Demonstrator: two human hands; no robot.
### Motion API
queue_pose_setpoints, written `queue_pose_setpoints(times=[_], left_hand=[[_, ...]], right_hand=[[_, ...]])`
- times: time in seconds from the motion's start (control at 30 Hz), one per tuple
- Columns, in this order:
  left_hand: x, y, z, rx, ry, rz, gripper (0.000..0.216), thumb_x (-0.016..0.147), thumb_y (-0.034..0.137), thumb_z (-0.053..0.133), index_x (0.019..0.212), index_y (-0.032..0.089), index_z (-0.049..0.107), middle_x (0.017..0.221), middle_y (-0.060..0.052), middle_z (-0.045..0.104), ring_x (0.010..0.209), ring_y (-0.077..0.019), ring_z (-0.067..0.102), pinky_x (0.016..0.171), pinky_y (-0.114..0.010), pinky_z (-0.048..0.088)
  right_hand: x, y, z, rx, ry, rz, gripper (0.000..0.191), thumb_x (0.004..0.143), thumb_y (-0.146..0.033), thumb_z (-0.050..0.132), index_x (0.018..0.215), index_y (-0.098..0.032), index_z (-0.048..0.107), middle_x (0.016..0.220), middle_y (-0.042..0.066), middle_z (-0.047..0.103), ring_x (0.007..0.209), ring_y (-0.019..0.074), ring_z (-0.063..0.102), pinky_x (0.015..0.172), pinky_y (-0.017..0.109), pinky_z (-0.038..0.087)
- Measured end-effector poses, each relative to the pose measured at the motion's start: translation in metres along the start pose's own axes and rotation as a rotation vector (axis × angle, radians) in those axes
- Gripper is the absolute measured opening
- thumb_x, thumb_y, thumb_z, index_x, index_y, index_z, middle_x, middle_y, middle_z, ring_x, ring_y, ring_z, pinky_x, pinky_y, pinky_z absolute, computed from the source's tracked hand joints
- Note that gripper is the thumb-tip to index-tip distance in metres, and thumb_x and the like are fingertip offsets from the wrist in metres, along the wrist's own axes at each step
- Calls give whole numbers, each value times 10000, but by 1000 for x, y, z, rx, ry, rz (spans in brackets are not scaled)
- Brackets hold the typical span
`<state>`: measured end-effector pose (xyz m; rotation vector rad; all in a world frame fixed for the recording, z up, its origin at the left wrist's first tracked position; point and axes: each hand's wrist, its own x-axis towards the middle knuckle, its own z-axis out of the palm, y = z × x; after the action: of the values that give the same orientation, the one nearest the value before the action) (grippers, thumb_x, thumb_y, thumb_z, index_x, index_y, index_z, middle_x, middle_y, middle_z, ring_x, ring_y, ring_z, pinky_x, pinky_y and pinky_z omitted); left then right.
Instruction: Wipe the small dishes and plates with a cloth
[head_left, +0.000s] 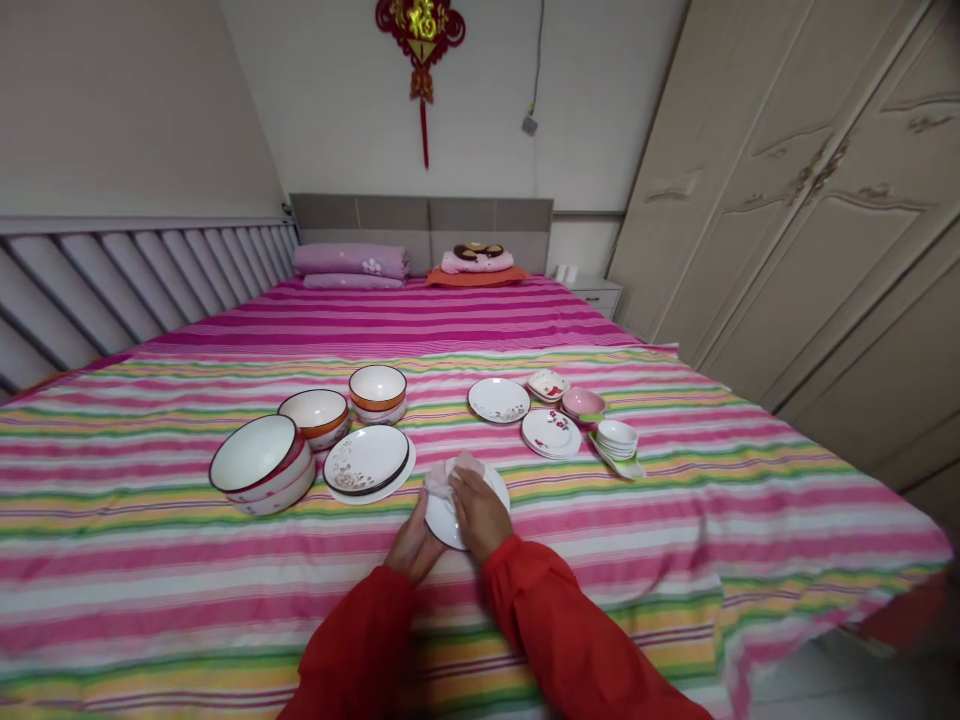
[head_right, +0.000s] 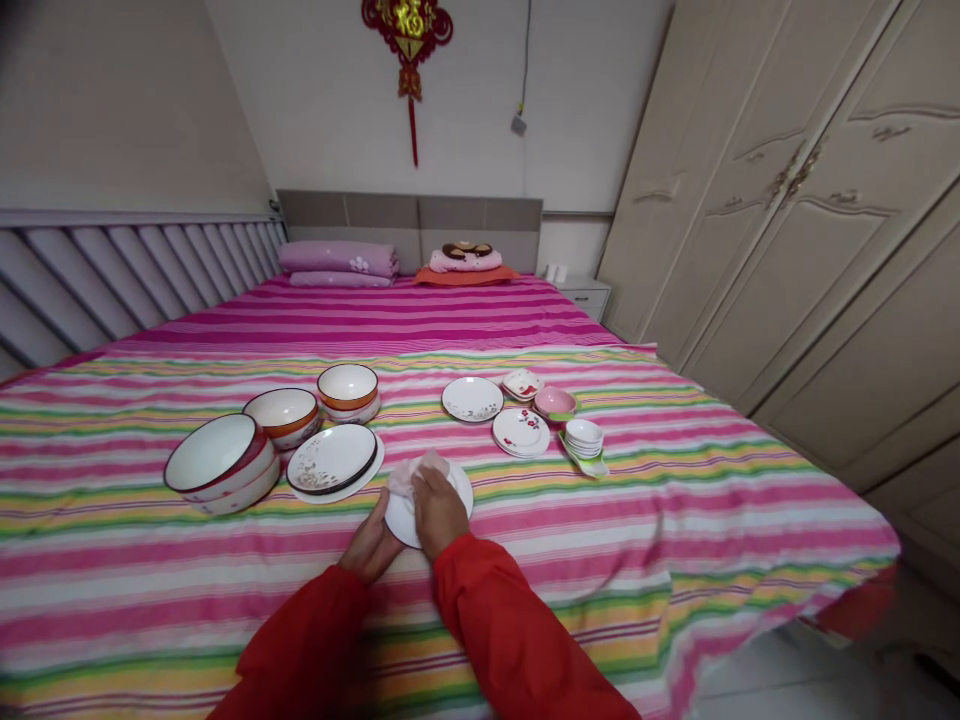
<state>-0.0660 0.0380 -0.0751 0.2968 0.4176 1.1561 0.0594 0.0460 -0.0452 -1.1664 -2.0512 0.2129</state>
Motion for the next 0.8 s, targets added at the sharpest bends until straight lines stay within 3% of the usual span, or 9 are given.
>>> queue_pose_setpoints(times=[0.13, 0.27, 0.37, 0.47, 0.63, 0.8], left_hand=[[2, -2, -8, 7, -62, -8, 506, 903, 398, 356, 1362, 184, 359, 1193, -109, 615, 1172, -218, 511, 1079, -411, 254], [3, -3, -10, -5, -134, -42, 549, 899, 451, 319, 1366, 166, 353, 1234, -121, 581, 1220, -228, 463, 1104, -415, 193], [1, -2, -7, -18, -153, -57, 560, 899, 458, 315, 1348, 131, 379, 1246, -139, 569, 1233, -234, 447, 1102, -413, 204], [-3, 1, -2, -6, -95, -79, 552, 892, 462, 347, 1285, 91, 456, 1190, -157, 607, 1200, -237, 482, 1087, -398, 252], [-4, 2, 2, -31, -6, -16, 552, 875, 496, 360, 1247, 111, 493, 1151, -141, 630, 1152, -208, 527, 1069, -357, 295], [1, -1, -3, -60, -55, 34, 468, 910, 397, 345, 1325, 193, 412, 1218, -91, 601, 1200, -185, 483, 1080, -358, 271]], right_hand=[[0, 13, -8, -55, 55, 102, 353, 873, -175, 384, 1130, -106, 617, 1190, 152, 584, 1158, 235, 507, 1002, 375, 421], [-26, 17, -12, -50, 131, 177, 359, 880, -192, 374, 1134, -110, 614, 1201, 166, 570, 1164, 250, 504, 989, 384, 434], [-48, 7, -8, -46, 122, 118, 375, 858, -153, 385, 1172, -111, 586, 1235, 168, 550, 1198, 261, 472, 1011, 416, 410], [-54, -10, 2, -40, 41, -26, 429, 818, -109, 410, 1226, -126, 542, 1296, 143, 510, 1254, 250, 410, 1038, 431, 377], [-18, -26, 13, -43, -72, -103, 423, 803, -107, 456, 1210, -165, 557, 1296, 96, 522, 1247, 233, 414, 1044, 412, 364], [30, -15, 10, -29, -123, -36, 309, 833, -144, 467, 1088, -170, 639, 1163, 89, 615, 1133, 218, 515, 1017, 370, 375]])
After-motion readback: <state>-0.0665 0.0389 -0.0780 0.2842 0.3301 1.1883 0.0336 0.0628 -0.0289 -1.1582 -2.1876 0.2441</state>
